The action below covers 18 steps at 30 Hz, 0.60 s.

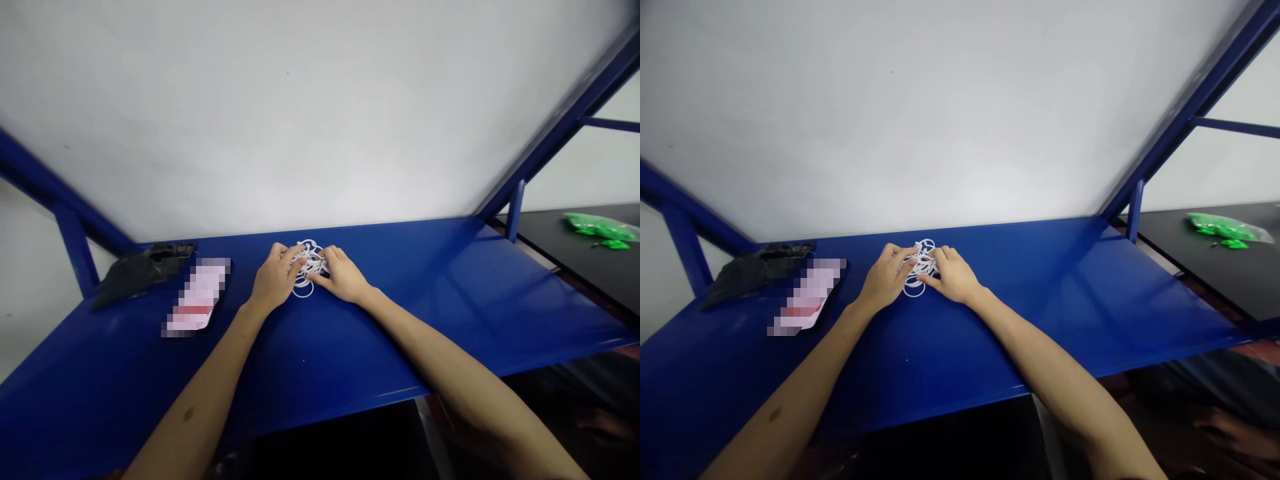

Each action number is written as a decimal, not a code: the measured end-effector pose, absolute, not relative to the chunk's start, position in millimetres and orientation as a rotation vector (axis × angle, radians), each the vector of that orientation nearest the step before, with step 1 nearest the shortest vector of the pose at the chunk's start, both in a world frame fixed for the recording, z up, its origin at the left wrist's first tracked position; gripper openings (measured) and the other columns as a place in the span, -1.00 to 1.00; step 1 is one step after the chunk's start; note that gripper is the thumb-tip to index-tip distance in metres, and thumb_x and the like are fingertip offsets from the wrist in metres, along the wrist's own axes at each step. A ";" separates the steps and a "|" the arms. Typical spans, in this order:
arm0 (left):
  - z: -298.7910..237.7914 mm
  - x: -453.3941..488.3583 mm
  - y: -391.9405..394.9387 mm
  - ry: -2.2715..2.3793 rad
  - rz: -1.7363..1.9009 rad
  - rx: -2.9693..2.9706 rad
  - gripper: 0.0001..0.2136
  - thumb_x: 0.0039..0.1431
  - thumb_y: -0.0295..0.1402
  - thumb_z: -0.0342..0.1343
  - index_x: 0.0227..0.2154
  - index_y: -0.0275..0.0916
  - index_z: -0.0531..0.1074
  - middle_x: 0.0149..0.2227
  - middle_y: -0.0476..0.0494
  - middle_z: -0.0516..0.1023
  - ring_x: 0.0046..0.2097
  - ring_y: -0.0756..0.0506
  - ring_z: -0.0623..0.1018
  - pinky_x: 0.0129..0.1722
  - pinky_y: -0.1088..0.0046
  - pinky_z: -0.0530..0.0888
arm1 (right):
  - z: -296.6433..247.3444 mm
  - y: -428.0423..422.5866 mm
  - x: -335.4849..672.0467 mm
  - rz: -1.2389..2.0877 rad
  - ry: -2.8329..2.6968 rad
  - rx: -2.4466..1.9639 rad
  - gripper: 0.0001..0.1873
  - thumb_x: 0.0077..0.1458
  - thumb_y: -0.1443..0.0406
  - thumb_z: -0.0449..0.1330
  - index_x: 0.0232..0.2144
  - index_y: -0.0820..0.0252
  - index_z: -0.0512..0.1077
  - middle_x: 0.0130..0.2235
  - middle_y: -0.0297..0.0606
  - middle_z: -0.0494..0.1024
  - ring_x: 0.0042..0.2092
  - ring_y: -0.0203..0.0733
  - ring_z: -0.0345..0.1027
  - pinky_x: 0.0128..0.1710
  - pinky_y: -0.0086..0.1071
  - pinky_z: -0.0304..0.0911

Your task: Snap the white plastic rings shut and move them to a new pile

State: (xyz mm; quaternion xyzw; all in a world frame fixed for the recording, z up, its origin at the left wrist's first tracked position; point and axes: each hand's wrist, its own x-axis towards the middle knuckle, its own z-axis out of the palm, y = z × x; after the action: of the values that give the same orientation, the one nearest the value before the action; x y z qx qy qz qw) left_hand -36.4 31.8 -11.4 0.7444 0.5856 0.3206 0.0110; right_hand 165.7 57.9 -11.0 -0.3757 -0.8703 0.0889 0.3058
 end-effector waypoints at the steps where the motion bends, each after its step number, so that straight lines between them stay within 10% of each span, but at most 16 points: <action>1: -12.0 -37.6 32.7 1.834 1.045 2.308 -0.58 0.37 -0.04 -0.15 0.12 -0.09 0.39 -0.08 -0.16 0.37 -0.16 -0.11 0.50 -0.20 0.34 0.47 | -11.9 59.8 166.2 0.264 -2.271 -0.996 -0.58 0.18 0.03 0.22 -0.10 0.20 0.28 -0.14 -0.12 0.45 -0.09 -0.03 0.33 -0.08 -0.19 0.31; 9: -12.7 -45.1 37.7 2.054 1.054 2.353 -0.63 0.35 -0.14 -0.09 -0.01 -0.20 0.50 -0.07 -0.26 0.47 -0.04 -0.26 0.45 -0.04 0.09 0.41 | -4.8 71.2 168.6 0.392 -2.052 -1.099 -0.73 0.16 0.13 0.24 -0.31 0.14 0.24 -0.27 -0.23 0.48 -0.24 -0.13 0.39 -0.20 -0.27 0.30; 18: -3.3 -39.9 26.6 2.058 0.722 2.467 -0.47 0.41 -0.12 -0.36 0.12 -0.22 0.43 0.23 -0.27 0.39 0.22 -0.29 0.35 0.17 0.01 0.28 | -6.1 74.0 176.4 0.273 -2.211 -1.155 -0.54 0.20 0.03 0.20 0.01 0.21 0.34 -0.08 -0.08 0.52 -0.05 -0.01 0.38 0.01 -0.14 0.29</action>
State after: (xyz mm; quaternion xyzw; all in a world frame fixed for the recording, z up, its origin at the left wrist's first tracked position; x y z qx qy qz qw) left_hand -39.9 26.6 -3.3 0.7471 0.6232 0.2185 -0.0754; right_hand 176.4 74.0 -6.1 -0.4376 -0.8373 0.1036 0.3109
